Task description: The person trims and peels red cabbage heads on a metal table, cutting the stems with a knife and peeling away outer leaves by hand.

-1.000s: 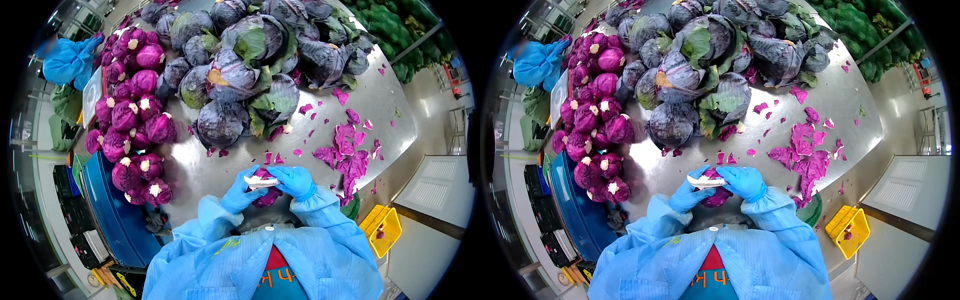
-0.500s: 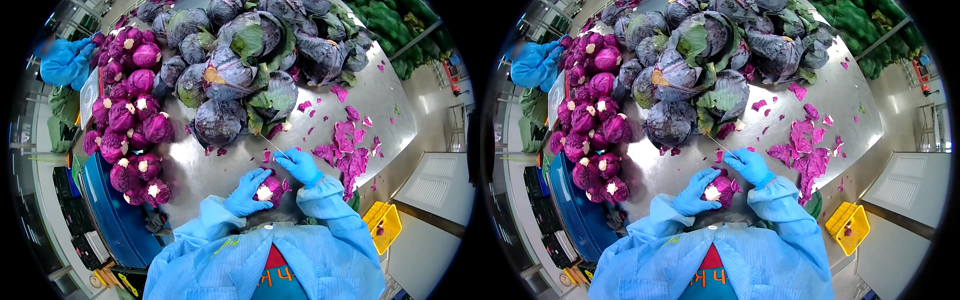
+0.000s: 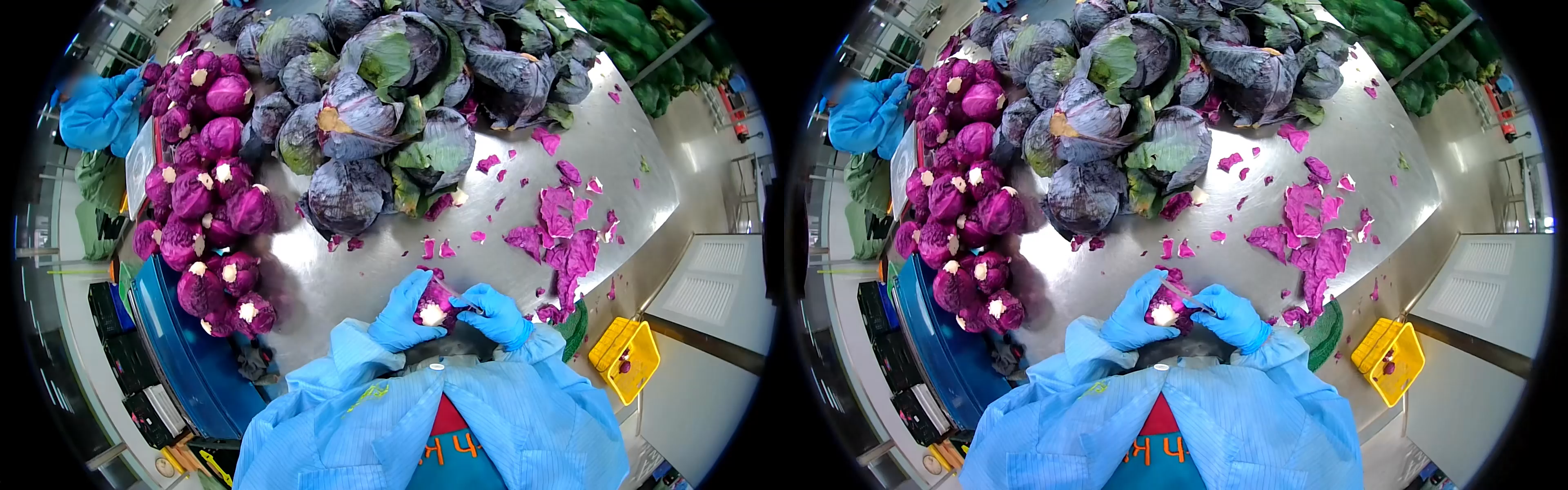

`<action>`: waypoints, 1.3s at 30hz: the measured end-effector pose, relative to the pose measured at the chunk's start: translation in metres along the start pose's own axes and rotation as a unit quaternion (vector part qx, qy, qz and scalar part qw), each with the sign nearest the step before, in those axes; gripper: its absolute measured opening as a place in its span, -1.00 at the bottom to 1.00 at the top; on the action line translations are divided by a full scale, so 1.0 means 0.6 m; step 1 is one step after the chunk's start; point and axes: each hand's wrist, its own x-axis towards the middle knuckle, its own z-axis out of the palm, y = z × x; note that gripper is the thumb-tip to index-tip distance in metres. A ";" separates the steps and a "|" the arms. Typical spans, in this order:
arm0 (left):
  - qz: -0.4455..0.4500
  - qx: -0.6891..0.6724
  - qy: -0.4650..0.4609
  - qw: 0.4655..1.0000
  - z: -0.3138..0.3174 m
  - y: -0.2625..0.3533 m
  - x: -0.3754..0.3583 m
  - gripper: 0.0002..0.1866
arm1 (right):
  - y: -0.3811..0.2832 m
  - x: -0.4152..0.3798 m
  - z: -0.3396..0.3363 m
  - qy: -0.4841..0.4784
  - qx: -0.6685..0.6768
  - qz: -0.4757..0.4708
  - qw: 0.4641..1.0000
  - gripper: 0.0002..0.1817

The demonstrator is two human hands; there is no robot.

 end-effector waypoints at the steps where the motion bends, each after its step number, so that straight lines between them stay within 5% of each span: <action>1: 0.013 0.006 -0.003 1.000 -0.001 0.001 0.000 0.16 | 0.007 -0.001 0.002 0.014 0.011 -0.026 0.999 -0.63; 4: 0.028 0.008 -0.013 1.000 -0.008 0.003 -0.002 0.14 | 0.002 0.015 -0.034 -0.091 -0.072 -0.050 0.992 -0.68; 7: 0.025 -0.002 -0.028 0.999 -0.012 0.006 0.008 0.12 | -0.041 0.026 -0.073 -0.040 0.056 -0.072 0.995 -0.72; 8: 0.028 0.009 -0.034 0.999 -0.013 0.004 0.007 0.11 | -0.046 0.028 -0.079 0.041 0.157 -0.120 0.979 -0.69; 10: 0.026 0.016 -0.044 0.999 -0.017 0.005 0.005 0.11 | -0.094 0.029 -0.107 0.279 0.298 -0.001 0.913 -0.64; 11: 0.022 0.011 -0.049 0.998 -0.022 0.009 0.006 0.11 | -0.078 0.040 -0.121 0.402 0.254 0.096 0.875 -0.55; 13: 0.014 -0.029 -0.039 0.999 -0.025 0.011 0.009 0.11 | -0.023 0.052 -0.140 0.464 -0.088 0.069 0.879 -0.50; 18: -0.106 -0.320 -0.023 0.941 -0.047 0.007 0.005 0.13 | 0.010 0.029 -0.062 0.313 0.219 0.224 0.897 -0.53; 19: -0.094 -0.367 -0.019 0.925 -0.053 -0.007 0.002 0.00 | 0.012 0.029 -0.049 0.299 0.277 0.240 0.881 -0.53; 22: -0.128 -0.707 0.021 0.695 -0.061 -0.022 -0.017 -0.26 | 0.020 0.027 -0.019 0.261 0.324 0.216 0.883 -0.55; 25: -0.123 -0.831 0.100 0.533 -0.049 -0.059 -0.047 -0.22 | 0.014 0.039 -0.008 0.259 0.386 0.223 0.857 -0.56; 29: 0.025 -0.927 -0.070 0.367 -0.059 -0.111 -0.061 -0.09 | 0.040 0.058 0.000 0.308 0.408 0.175 0.841 -0.57; 32: -0.021 -0.933 -0.003 0.358 -0.091 -0.075 -0.075 -0.05 | 0.019 0.073 -0.014 0.304 0.371 0.207 0.853 -0.53; 35: -0.047 -0.847 0.082 0.523 -0.096 -0.090 -0.083 -0.08 | -0.008 0.074 -0.017 0.289 0.371 0.209 0.858 -0.55; 39: -0.086 -0.830 0.132 0.535 -0.084 -0.087 -0.084 -0.11 | -0.008 0.078 0.039 0.203 0.431 0.202 0.856 -0.51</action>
